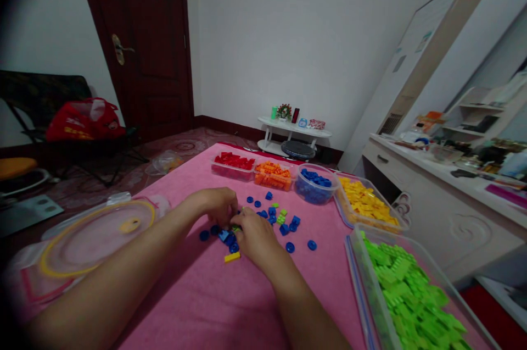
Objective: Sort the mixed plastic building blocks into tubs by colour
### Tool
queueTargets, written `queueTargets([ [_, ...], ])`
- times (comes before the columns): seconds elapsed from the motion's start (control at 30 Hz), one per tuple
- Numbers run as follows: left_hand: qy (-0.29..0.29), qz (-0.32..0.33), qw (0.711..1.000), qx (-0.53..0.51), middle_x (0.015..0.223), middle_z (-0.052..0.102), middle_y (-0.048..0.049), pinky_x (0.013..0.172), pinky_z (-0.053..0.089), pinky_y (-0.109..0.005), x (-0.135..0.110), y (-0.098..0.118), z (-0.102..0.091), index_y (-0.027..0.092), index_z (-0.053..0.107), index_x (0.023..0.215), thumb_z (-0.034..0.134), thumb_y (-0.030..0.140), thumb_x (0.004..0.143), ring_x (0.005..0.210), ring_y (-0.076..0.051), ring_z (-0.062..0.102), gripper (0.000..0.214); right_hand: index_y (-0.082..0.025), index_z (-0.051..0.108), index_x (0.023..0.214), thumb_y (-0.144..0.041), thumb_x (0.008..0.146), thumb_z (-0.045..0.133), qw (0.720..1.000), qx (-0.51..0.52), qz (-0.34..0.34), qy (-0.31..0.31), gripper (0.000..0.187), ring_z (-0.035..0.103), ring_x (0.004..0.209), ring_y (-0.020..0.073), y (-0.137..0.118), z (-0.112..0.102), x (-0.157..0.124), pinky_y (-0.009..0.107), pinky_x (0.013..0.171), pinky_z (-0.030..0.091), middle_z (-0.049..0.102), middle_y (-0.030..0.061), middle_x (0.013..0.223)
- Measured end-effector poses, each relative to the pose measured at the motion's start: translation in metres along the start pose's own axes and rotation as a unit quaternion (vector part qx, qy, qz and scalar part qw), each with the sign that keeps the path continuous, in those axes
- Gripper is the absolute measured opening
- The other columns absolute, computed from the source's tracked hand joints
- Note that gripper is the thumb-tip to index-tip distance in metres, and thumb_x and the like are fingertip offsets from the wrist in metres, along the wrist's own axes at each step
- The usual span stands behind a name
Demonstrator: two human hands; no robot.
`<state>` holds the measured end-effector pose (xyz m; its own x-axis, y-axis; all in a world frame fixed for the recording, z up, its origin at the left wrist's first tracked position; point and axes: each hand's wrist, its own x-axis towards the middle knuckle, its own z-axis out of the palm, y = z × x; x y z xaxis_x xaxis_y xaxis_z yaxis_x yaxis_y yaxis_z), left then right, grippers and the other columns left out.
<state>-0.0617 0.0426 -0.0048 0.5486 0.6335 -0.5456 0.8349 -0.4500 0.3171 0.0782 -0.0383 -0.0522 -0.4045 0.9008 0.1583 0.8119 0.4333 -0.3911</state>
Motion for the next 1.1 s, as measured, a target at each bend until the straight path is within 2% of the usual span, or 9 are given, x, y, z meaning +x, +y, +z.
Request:
queueTargets([
  [0.13,0.068,0.022,0.995,0.068,0.068,0.07,-0.0077,0.059,0.052,-0.031,0.0,0.009,0.005,0.014,0.073,0.079,0.067,0.01,0.049,0.058,-0.02,0.063,0.03,-0.025,0.068,0.097,-0.014,0.078,0.051,1.0,-0.006,0.006,-0.021,0.029,0.058,0.091,0.0156,0.002,-0.005,-0.001,0.024,0.077,0.039,0.062,0.0037,0.098],
  [0.27,0.058,0.005,0.996,0.066,0.071,0.071,-0.0085,0.056,0.05,-0.027,-0.003,0.006,0.003,0.014,0.073,0.082,0.064,0.012,0.051,0.059,-0.019,0.062,0.032,-0.024,0.069,0.096,-0.023,0.077,0.058,0.999,-0.024,0.042,0.005,0.022,0.058,0.09,0.0171,-0.006,-0.018,-0.006,0.025,0.075,0.038,0.063,0.0041,0.1],
  [0.33,0.067,-0.011,0.997,0.039,0.072,0.071,-0.0084,0.054,0.049,-0.025,-0.004,-0.002,0.001,0.014,0.072,0.085,0.062,0.013,0.053,0.057,-0.017,0.061,0.034,-0.025,0.07,0.091,-0.025,0.072,0.065,0.998,-0.037,0.045,-0.02,0.02,0.058,0.085,0.0167,-0.016,-0.022,-0.01,0.025,0.071,0.037,0.066,0.0022,0.095],
  [0.47,0.164,0.019,0.986,0.01,0.079,0.071,-0.0085,0.055,0.048,-0.023,-0.005,-0.016,-0.005,0.014,0.071,0.088,0.059,0.017,0.059,0.061,-0.016,0.062,0.032,-0.024,0.07,0.076,-0.021,0.062,0.073,0.991,-0.041,0.022,-0.124,0.015,0.057,0.074,0.0141,-0.033,-0.021,-0.014,0.023,0.06,0.032,0.068,-0.0011,0.083],
  [0.6,0.23,0.066,0.97,0.038,0.08,0.071,-0.0059,0.058,0.046,-0.022,-0.005,-0.016,-0.007,0.017,0.071,0.09,0.06,0.018,0.06,0.066,-0.015,0.063,0.032,-0.021,0.065,0.069,-0.015,0.065,0.066,0.995,-0.038,0.025,-0.085,0.007,0.054,0.066,0.011,-0.023,-0.024,-0.013,0.023,0.055,0.028,0.065,-0.0016,0.074],
  [0.7,0.246,0.092,0.964,0.032,0.079,0.07,-0.005,0.056,0.044,-0.02,-0.005,-0.011,-0.007,0.017,0.071,0.092,0.06,0.019,0.062,0.066,-0.014,0.062,0.032,-0.021,0.063,0.069,-0.016,0.064,0.063,0.994,-0.067,0.073,-0.043,0.007,0.05,0.058,0.0108,-0.005,-0.041,-0.015,0.024,0.051,0.025,0.062,-0.0014,0.066],
  [0.87,0.245,0.125,0.961,0.02,0.079,0.07,-0.0038,0.055,0.041,-0.019,-0.007,-0.001,-0.006,0.016,0.072,0.089,0.062,0.018,0.062,0.066,-0.013,0.06,0.029,-0.022,0.067,0.07,-0.018,0.052,0.072,0.982,-0.087,0.118,-0.122,0.019,0.052,0.056,0.0126,0.003,-0.065,-0.024,0.024,0.048,0.026,0.062,-0.0003,0.065],
  [0.97,0.238,0.14,0.961,0.011,0.078,0.07,-0.0034,0.054,0.041,-0.019,-0.006,0.001,-0.004,0.016,0.071,0.089,0.062,0.017,0.061,0.066,-0.013,0.06,0.029,-0.02,0.062,0.059,-0.019,0.051,0.074,0.965,-0.112,0.157,-0.178,0.014,0.054,0.055,0.0148,-0.008,-0.063,-0.024,0.025,0.048,0.03,0.061,0.0009,0.059],
  [1.1,0.255,0.148,0.956,0.011,0.078,0.07,-0.0033,0.055,0.041,-0.019,0.0,-0.002,-0.001,0.017,0.072,0.088,0.063,0.02,0.063,0.066,-0.013,0.059,0.027,-0.019,0.061,0.058,-0.021,0.05,0.078,0.958,-0.168,0.185,-0.14,0.019,0.06,0.065,0.0219,-0.013,-0.05,-0.019,0.028,0.054,0.039,0.064,0.0064,0.064],
])
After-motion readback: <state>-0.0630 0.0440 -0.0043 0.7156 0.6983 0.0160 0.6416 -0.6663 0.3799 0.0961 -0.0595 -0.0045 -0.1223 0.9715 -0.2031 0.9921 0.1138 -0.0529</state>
